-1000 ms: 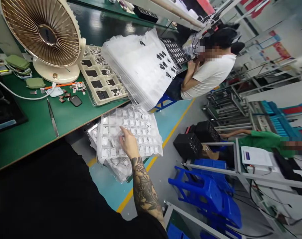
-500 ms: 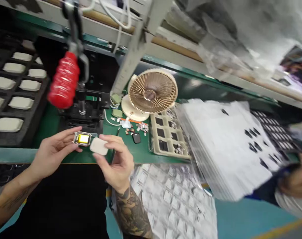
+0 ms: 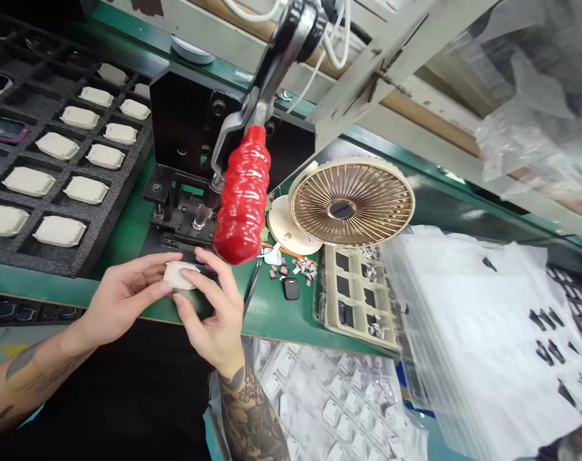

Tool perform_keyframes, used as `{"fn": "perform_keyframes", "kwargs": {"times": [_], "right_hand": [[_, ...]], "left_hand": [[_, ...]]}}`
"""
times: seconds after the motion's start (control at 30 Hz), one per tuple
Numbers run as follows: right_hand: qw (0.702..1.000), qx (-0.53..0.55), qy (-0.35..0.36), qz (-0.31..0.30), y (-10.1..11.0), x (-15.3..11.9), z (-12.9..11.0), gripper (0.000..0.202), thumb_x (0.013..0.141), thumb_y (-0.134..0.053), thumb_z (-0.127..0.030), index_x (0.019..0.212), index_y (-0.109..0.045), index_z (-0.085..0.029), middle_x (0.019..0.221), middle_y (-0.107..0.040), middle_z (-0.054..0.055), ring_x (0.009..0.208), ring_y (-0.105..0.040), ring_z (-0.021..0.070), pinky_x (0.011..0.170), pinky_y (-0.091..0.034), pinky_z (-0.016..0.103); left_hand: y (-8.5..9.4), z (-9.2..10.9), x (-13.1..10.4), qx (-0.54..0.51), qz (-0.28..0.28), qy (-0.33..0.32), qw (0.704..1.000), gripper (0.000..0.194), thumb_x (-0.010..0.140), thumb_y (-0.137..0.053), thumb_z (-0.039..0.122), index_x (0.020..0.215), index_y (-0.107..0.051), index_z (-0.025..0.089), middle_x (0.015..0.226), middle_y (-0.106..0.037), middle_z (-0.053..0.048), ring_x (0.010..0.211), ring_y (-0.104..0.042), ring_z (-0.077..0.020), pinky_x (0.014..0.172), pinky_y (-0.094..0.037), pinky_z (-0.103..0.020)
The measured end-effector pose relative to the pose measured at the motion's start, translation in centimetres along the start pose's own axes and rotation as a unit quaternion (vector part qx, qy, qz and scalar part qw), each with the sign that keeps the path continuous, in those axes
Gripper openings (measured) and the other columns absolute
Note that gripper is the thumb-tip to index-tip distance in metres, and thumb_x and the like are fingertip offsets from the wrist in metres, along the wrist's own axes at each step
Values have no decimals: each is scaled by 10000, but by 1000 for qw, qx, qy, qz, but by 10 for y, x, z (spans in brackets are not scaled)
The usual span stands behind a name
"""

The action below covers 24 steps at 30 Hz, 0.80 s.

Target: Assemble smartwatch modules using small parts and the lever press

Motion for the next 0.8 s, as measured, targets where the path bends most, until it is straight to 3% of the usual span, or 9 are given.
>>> {"fn": "perform_keyframes", "kwargs": {"times": [0.13, 0.27, 0.37, 0.47, 0.63, 0.73, 0.8], "right_hand": [[997, 17, -54, 53, 11, -2, 8, 455, 1038, -774, -241, 1485, -723, -307, 1480, -700, 122, 1353, -701, 296, 1129, -638, 513], [997, 28, -76, 9, 5, 4, 8, 246, 1062, -762, -270, 1307, -786, -288, 1283, -769, 83, 1220, -744, 252, 1074, -644, 446], [997, 36, -63, 15, 6, 8, 2, 145, 1065, -759, -251, 1202, -802, -274, 1203, -796, 70, 1151, -768, 237, 1031, -652, 423], [997, 30, -59, 26, 3, 7, -2, 106, 1070, -751, -266, 1161, -802, -255, 1154, -797, 80, 1107, -771, 239, 989, -654, 424], [997, 26, -54, 47, -3, -2, -8, 70, 1077, -719, -267, 1086, -781, -235, 1060, -772, 71, 1003, -761, 225, 902, -658, 399], [999, -24, -23, 28, 5, 3, -18, 86, 1060, -747, -223, 1119, -803, -254, 1066, -801, 56, 982, -782, 215, 887, -679, 386], [995, -90, 33, 29, 23, 17, -29, 152, 1063, -759, -244, 1197, -820, -280, 1120, -822, 60, 1041, -805, 238, 936, -703, 426]], "left_hand": [[-1, 0, 1, 15, 7, -9, 1000, 330, 1034, -843, 213, 1363, -830, 203, 1244, -898, -103, 1048, -894, -224, 897, -751, -267], [0, 0, -1, 41, 2, -1, 999, 344, 1030, -844, 216, 1374, -839, 230, 1277, -893, -84, 1064, -895, -221, 956, -746, -287], [1, 2, -3, 85, 0, -9, 996, 295, 1032, -846, 248, 1326, -869, 244, 1281, -893, -68, 1074, -895, -224, 977, -739, -286], [5, 10, -6, 177, 22, -65, 982, 212, 1052, -821, 262, 1247, -902, 261, 1220, -907, -41, 1056, -893, -212, 966, -722, -259], [4, 23, -15, 288, 44, -159, 943, 156, 1063, -792, 255, 1163, -912, 249, 1009, -912, -20, 820, -864, -185, 816, -699, -262], [4, 15, -12, 245, 34, -112, 962, 169, 1073, -782, 298, 1172, -900, 229, 1012, -907, -30, 780, -855, -184, 786, -704, -271], [6, 7, -8, 182, 37, -60, 981, 243, 1081, -777, 336, 1261, -882, 212, 1091, -911, -52, 802, -865, -190, 784, -721, -283]]}}
Point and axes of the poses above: each hand's wrist, its own x-axis towards the middle knuckle, its own y-axis out of the back of the hand, z = x × y, the point moved 8 cm from there along x, towards the middle knuckle
